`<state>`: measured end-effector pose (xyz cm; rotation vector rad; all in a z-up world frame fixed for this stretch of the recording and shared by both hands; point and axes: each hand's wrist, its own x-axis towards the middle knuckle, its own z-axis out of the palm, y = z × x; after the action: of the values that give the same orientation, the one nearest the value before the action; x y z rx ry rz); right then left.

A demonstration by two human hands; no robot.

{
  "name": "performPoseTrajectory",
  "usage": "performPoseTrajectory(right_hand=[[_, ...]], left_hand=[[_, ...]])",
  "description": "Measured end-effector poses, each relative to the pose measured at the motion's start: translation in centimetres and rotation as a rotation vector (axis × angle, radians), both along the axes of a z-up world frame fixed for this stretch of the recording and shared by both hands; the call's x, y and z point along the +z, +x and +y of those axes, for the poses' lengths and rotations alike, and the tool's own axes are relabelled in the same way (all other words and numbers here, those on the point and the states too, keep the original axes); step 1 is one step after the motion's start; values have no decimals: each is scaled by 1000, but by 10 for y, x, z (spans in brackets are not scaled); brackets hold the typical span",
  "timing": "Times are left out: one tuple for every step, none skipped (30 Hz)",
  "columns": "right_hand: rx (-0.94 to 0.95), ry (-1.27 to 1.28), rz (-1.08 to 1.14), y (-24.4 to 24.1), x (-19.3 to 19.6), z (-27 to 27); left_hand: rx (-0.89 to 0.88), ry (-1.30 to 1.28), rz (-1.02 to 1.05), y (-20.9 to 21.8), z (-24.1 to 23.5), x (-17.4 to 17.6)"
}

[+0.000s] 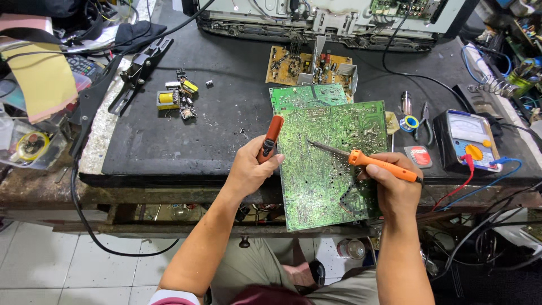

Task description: The person uses a soldering iron and a hot air gun to work on a green circuit board placed on a cluttered workbench. They also use a small metal tool to scrape or clean specific areas on the board's surface.

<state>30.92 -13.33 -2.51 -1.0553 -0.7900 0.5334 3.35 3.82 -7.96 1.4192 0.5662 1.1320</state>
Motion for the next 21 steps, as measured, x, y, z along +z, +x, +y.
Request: performPoseTrajectory(right_hand=[[2, 3, 3, 0, -1, 0], [1, 0, 1, 1, -2, -1], [-1, -3, -2, 1, -2, -1], [1, -2, 1, 1, -2, -1], [1, -3, 4, 1, -2, -1], [-1, 0, 5, 1, -1, 0], [-2, 7, 7, -2, 4, 1], [-1, -16, 3, -6, 9, 1], [0, -39, -1, -9, 13, 1], [-4, -37, 1, -7, 12, 1], [-5, -37, -8, -5, 10, 1], [-2, -39, -21, -3, 9, 2], [-2, -37, -23, -3, 10, 2], [2, -42, -14, -3, 11, 2], [6, -47, -5, -4, 12, 2], [5, -43, -8, -1, 9, 3], [4, -38, 17, 1, 6, 4], [3, -36, 45, 3, 1, 4], [1, -35, 43, 3, 5, 5], [15, -33, 27, 2, 7, 5], [29, -32, 12, 0, 9, 5]], left_hand=[[2, 3, 3, 0, 1, -3], [1, -2, 15, 0, 2, -6], [0, -7, 27, 0, 4, -8], [2, -6, 30, -1, 3, -7], [9, -9, 49, -2, 2, -6], [14, -8, 68, -3, 3, -4], [14, -1, 69, -8, -5, 16], [86, 55, 144, -13, -14, 35], [158, 112, 218, -18, -23, 54], [154, 115, 220, -19, -29, 70], [141, 128, 124, -21, -34, 86], [132, 139, 25, -22, -40, 102], [132, 140, 23, -19, -41, 112], [118, 232, -102, -17, -42, 121], [103, 325, -227, -14, -43, 130], [102, 329, -231, -6, -39, 131], [122, 390, -272, 4, -34, 131], [143, 447, -311, 12, -31, 130], [141, 448, -313, 20, -29, 135], [125, 460, -309, 27, -28, 138], [109, 472, -306, 33, -27, 141]])
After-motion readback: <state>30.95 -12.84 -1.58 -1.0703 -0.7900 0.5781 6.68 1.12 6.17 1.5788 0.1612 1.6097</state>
